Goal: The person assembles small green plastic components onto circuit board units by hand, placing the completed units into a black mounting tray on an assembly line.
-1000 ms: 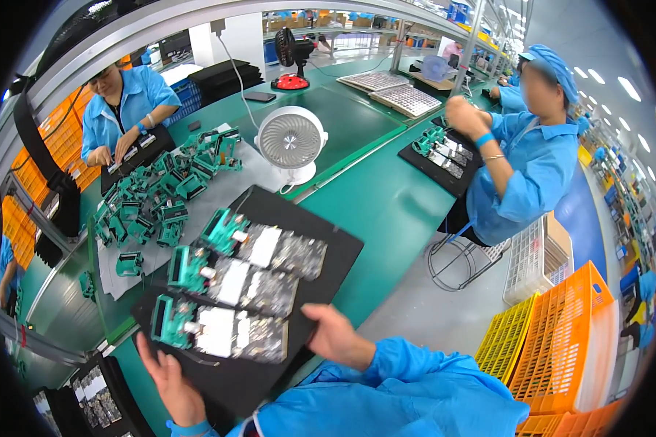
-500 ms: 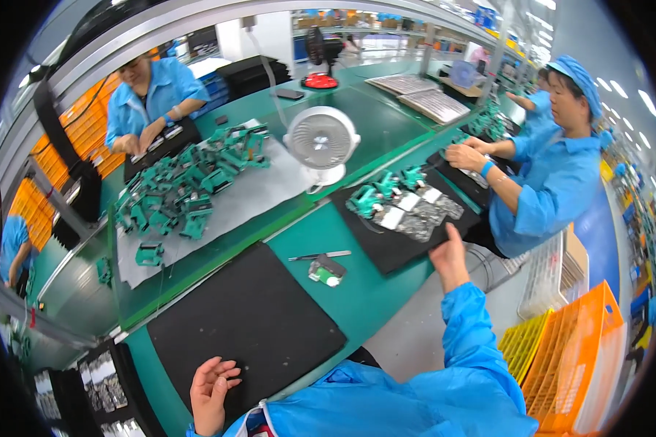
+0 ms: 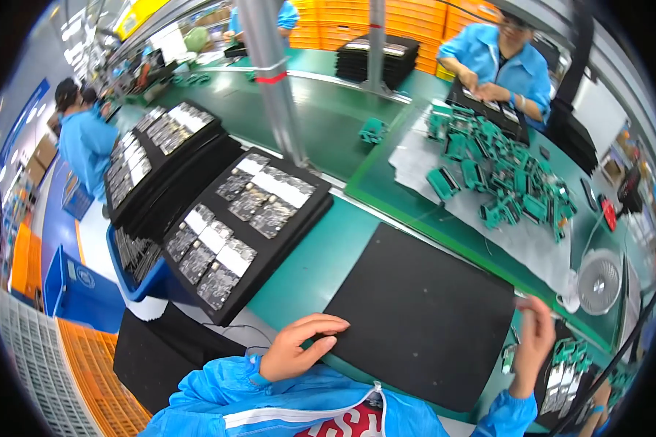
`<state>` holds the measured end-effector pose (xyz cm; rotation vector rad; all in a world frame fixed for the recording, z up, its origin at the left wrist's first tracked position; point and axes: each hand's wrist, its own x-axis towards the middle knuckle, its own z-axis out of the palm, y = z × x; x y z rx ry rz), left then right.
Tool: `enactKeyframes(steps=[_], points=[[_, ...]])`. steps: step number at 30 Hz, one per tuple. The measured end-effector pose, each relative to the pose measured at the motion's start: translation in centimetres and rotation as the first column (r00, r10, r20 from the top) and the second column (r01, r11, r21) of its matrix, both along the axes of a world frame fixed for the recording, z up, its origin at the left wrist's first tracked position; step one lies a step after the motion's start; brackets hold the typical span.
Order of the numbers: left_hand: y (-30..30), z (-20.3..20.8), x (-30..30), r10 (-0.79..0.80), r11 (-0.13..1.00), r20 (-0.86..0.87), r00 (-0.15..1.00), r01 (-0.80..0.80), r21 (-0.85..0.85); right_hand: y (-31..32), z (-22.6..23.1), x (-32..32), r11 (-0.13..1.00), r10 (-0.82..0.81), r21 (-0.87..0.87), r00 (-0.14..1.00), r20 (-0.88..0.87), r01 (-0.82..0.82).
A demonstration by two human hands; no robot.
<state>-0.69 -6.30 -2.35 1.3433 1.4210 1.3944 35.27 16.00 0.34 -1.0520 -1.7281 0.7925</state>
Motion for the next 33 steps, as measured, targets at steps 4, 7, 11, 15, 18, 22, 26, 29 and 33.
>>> enactKeyframes(steps=[4, 7, 11, 15, 18, 22, 26, 29, 33], points=[[-3.2, -0.5, -2.6, 0.436, 0.896, -0.387, 0.812, -0.355, 0.265, 3.0, 3.7, -16.6, 0.759, 0.631, -0.031, 0.723, 0.282, -0.651], [-5.9, -0.5, -5.0, 0.692, 0.715, -0.543, 0.476, -0.558, 0.422, 5.1, 3.0, -26.9, 0.579, 0.722, 0.068, 0.55, 0.42, -0.812], [-8.0, -0.6, -7.4, 0.71, 0.619, -0.645, 0.282, -0.686, 0.382, 6.5, 0.0, -39.4, 0.591, 0.589, 0.237, 0.613, 0.526, -0.771], [-7.4, -0.7, -8.2, 0.644, 0.629, -0.721, 0.256, -0.714, 0.308, 4.8, -2.8, -47.8, 0.715, 0.287, 0.324, 0.683, 0.671, -0.62], [-6.1, -0.8, -8.8, 0.566, 0.667, -0.784, 0.254, -0.7, 0.255, 3.5, -4.0, -49.2, 0.769, 0.193, 0.377, 0.75, 0.633, -0.516], [-6.4, -1.3, -9.7, 0.577, 0.67, -0.774, 0.261, -0.694, 0.266, 3.9, -4.7, -49.3, 0.841, 0.321, 0.277, 0.841, 0.435, -0.465], [-6.9, -1.9, -9.9, 0.571, 0.658, -0.782, 0.249, -0.709, 0.255, 4.1, -3.9, -47.5, 0.809, 0.586, -0.032, 0.81, -0.028, -0.586], [-7.2, -2.0, -10.3, 0.538, 0.684, -0.797, 0.275, -0.694, 0.223, 5.4, -2.6, -42.7, 0.809, 0.576, -0.06, 0.808, -0.121, -0.585], [-6.9, -0.3, -9.2, 0.522, 0.688, -0.787, 0.328, -0.708, 0.16, 8.4, -1.6, -30.3, 0.743, 0.626, -0.197, 0.769, -0.131, -0.639]])
